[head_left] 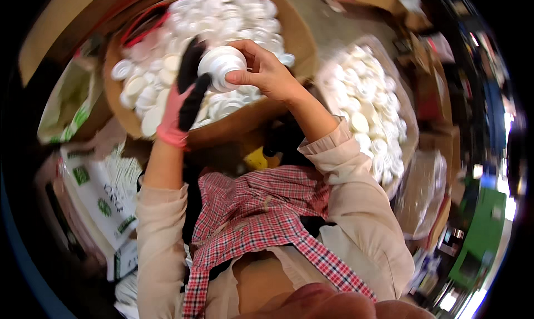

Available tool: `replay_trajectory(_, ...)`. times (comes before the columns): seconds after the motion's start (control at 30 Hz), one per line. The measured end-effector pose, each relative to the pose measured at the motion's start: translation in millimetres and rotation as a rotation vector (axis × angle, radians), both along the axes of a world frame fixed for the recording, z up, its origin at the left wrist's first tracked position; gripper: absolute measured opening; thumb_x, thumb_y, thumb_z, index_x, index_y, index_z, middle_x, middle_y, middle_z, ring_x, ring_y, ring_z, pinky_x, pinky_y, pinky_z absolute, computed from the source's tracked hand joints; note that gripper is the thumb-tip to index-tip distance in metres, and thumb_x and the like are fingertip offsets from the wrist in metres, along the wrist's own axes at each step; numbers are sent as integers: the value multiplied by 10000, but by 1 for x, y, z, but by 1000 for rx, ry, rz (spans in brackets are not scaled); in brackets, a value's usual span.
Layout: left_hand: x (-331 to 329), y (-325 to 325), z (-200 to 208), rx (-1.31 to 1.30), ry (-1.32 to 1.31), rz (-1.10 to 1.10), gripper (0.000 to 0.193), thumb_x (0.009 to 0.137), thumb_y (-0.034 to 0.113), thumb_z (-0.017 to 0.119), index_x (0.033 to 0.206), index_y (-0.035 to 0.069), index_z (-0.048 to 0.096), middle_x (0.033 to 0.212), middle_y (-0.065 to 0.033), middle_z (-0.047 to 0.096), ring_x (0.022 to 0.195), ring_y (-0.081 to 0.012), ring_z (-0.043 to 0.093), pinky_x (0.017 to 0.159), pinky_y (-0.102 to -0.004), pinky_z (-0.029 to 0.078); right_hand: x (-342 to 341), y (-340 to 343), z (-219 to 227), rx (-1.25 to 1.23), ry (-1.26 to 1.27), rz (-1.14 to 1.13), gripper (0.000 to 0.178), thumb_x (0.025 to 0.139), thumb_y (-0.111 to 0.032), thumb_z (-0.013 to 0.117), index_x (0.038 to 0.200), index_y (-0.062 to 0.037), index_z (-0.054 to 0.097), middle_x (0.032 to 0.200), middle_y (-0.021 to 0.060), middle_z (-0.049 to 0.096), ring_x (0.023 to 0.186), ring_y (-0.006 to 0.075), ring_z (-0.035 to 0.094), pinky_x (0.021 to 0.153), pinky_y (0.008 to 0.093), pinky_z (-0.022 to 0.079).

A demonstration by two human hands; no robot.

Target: The person sits on the floor and repeatedly picks up white plastic cup bases and lids from a large cardboard box. They fit the lids onto the bases one by one and place the assembled cups into a separate pile or box.

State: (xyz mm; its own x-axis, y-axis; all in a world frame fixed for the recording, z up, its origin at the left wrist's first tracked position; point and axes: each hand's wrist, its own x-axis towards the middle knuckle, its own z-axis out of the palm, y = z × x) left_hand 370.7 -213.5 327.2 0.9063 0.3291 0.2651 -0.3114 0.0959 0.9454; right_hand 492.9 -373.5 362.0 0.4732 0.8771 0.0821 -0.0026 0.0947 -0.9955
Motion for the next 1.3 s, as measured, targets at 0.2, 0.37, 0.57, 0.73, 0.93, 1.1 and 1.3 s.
replay_trajectory(0.2, 5, 27, -12, 1291, 29, 157, 450, 966, 38, 340, 1410, -15, 298, 1409, -168, 401, 1297, -245, 435, 1039, -392, 441, 124, -249, -54, -589, -478, -1014, 690, 686, -294, 832, 1214, 29, 526, 1055, 169, 654, 885, 233, 658, 791, 313, 524)
replay_trajectory(0.37, 8, 12, -15, 119, 204, -50, 393, 980, 66, 405, 1359, -39, 394, 1336, -169, 483, 1200, -275, 537, 954, -351, 507, 138, -379, -139, -1270, -323, -1059, 818, 578, -461, 872, 1144, 51, 578, 1076, 175, 643, 958, 247, 620, 816, 343, 489)
replay_trajectory(0.57, 0, 43, -19, -342, 184, 79, 419, 998, 149, 340, 1364, -54, 361, 1372, -210, 442, 1256, -334, 475, 1044, -466, 427, 143, -342, -158, -1254, -755, -759, 625, 723, -407, 775, 1135, 34, 612, 1112, 223, 632, 961, 294, 633, 830, 374, 497)
replay_trajectory(0.73, -6, 57, -21, -342, 94, 162, 380, 989, 143, 382, 1310, -54, 428, 1273, -188, 520, 1197, -320, 530, 1010, -447, 462, 114, -135, -81, -595, -699, -457, 390, 829, -249, 687, 1100, 26, 627, 1025, 161, 664, 905, 269, 652, 788, 362, 510)
replay_trajectory(0.93, -18, 58, -3, -232, 141, 264, 340, 963, 165, 480, 1251, -13, 507, 1170, -112, 585, 1110, -213, 599, 909, -325, 516, 51, 69, -139, -732, -693, 5, 405, 818, -251, 656, 1118, 16, 597, 934, 227, 675, 881, 371, 651, 796, 415, 504)
replay_trajectory(1.1, -18, 67, -17, -87, 233, 283, 306, 920, 221, 604, 1161, 33, 584, 1031, -40, 634, 950, -109, 602, 792, -240, 483, 71, 111, -227, -830, -1046, -138, 237, 798, -208, 647, 900, 5, 660, 855, 221, 673, 771, 377, 652, 729, 442, 512)
replay_trajectory(1.3, -34, 75, -30, 404, 645, 400, 616, 775, 384, 705, 1203, -32, 555, 1065, -168, 657, 892, -241, 654, 775, -338, 522, 41, 117, -103, -427, -526, 58, 251, 859, -184, 653, 988, 32, 641, 795, 112, 682, 660, 144, 637, 613, 280, 517)
